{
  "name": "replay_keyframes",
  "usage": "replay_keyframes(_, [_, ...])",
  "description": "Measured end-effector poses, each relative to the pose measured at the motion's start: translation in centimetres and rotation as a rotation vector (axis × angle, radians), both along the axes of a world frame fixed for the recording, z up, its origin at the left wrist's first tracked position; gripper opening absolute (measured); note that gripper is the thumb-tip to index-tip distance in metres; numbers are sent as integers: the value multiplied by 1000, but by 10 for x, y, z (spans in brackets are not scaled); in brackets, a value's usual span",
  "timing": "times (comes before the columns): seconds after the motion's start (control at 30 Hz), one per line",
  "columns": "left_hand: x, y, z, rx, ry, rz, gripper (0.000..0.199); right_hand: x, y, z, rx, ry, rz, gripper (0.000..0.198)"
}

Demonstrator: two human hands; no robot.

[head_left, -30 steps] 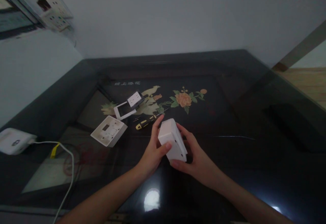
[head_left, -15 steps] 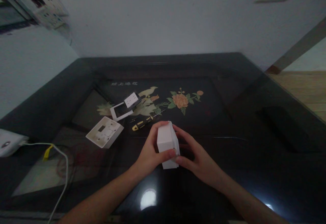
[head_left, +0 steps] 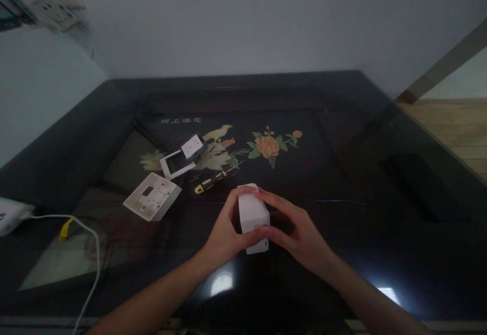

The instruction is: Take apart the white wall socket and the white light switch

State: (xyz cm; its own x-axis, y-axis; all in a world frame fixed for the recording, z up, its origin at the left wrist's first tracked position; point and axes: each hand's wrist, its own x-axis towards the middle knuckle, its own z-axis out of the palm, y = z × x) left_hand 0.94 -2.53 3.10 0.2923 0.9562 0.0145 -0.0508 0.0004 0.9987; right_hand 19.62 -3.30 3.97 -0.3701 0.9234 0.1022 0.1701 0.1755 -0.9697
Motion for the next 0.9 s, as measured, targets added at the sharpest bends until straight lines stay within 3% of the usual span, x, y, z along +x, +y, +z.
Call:
replay_keyframes(0.33, [-8,4,3,-108,-7,-161,83,1,1,0,23,-76,-9,49])
replay_keyframes(0.57, [-7,4,2,-23,-20,-94,73,4,2,2,53,-106,23,51])
replay_keyframes(0.9, [-4,0,3,-43,-46,-47,68,7,1,8,122,-142,75,53])
